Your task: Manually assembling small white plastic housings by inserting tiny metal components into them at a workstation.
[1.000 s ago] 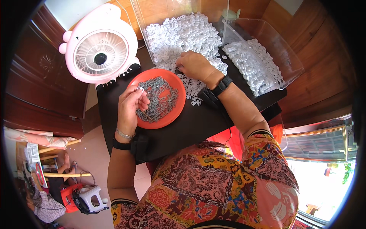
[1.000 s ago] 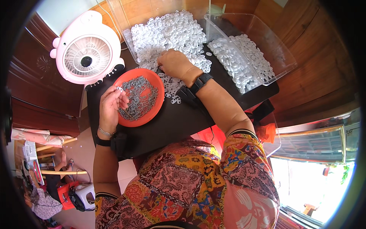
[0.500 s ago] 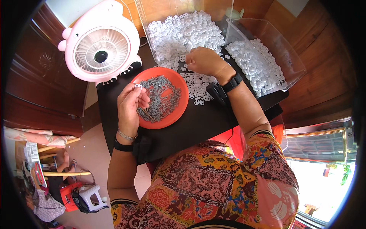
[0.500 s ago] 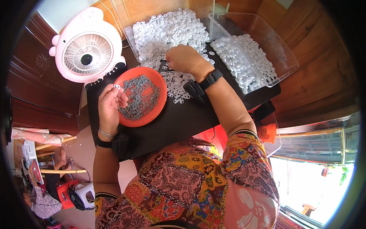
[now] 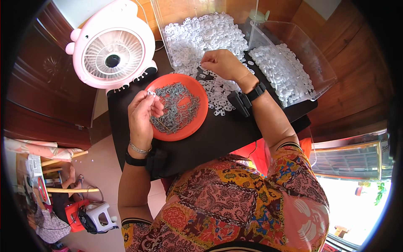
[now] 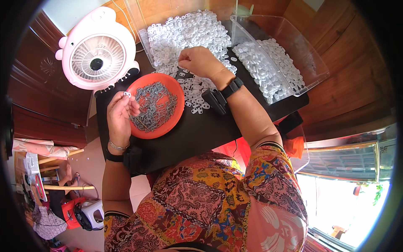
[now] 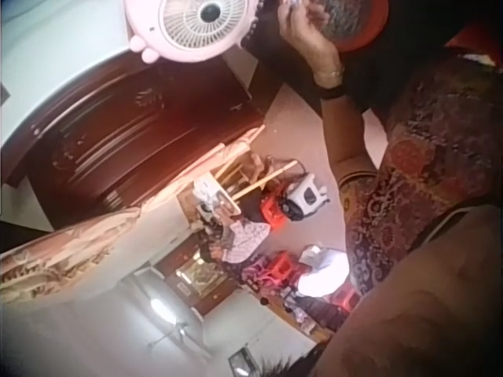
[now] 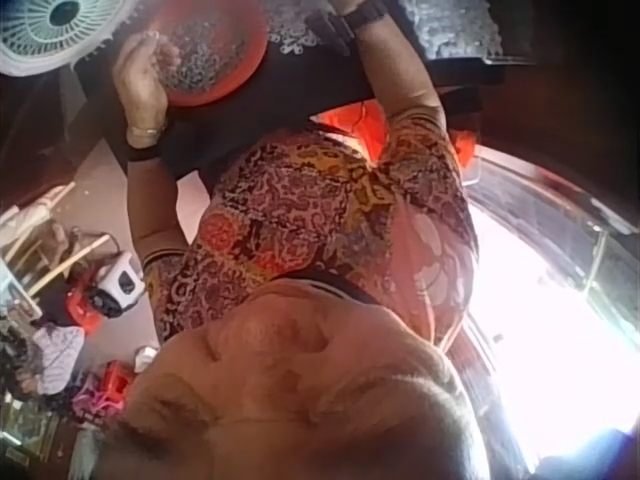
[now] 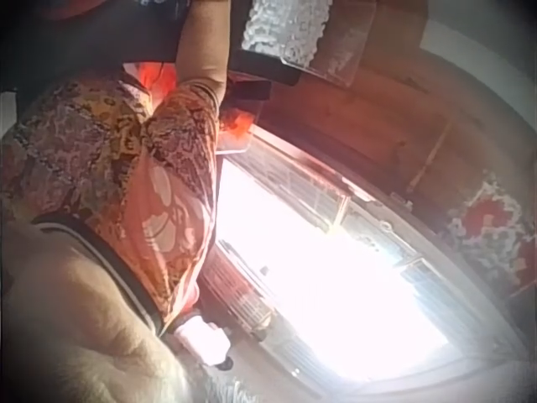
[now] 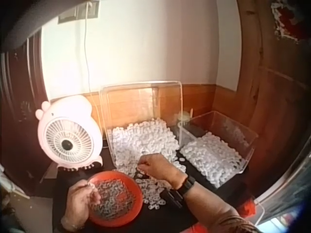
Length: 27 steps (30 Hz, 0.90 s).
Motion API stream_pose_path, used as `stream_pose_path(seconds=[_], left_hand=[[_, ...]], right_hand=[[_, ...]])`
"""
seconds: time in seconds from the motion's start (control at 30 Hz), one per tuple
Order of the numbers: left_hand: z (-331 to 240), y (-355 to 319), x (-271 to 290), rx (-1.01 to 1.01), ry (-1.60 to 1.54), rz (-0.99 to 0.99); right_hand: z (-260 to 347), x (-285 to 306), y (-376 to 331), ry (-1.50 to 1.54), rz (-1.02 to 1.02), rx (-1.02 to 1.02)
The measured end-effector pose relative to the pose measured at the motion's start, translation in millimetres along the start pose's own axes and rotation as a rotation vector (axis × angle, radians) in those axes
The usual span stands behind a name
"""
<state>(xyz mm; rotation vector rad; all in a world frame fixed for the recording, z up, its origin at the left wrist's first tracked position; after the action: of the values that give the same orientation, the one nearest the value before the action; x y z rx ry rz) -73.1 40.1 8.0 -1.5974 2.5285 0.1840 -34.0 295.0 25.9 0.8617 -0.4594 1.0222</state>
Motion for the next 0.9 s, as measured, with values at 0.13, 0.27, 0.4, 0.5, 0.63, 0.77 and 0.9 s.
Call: stream_pose_path(seconds=[0.13,0.27,0.4,0.5,0.63,0.77,0.9], left_hand=[[-1,-5,-4,0.019,0.051,0.018],[0,-7,-15,0.007,0.102,0.112],[7,-8,-25,0.017,0.078,0.139],[9,-9,-28,-0.07,0.137,0.193],[13,-8,-26,-0.043,0.129,0.177],[5,-13,-33,-0.133,0.192,0.245],[3,-14,-35,-0.116,0.199,0.23]], right_hand=[[10,-23,-5,0.537,0.204,-0.21],[31,-43,-15,0.808,0.299,-0.239],[56,-57,-29,0.987,0.299,-0.226],[80,-60,-36,1.016,0.299,-0.184],[87,-58,-42,0.779,0.324,-0.076],[81,-64,-42,0.699,0.368,-0.085],[79,-64,-41,0.797,0.371,-0.146]])
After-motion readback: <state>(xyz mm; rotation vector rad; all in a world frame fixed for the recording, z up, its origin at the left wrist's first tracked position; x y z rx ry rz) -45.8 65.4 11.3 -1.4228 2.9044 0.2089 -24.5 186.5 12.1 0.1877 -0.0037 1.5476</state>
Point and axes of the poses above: each hand's wrist, its own y-axis towards the middle knuckle, its own x-axis out of the back of the hand, z = x × y, the point moved 8 cm from there along y, towards the middle knuckle, and after that the axes turned 9 degrees about -z, right-handed, at the moved point
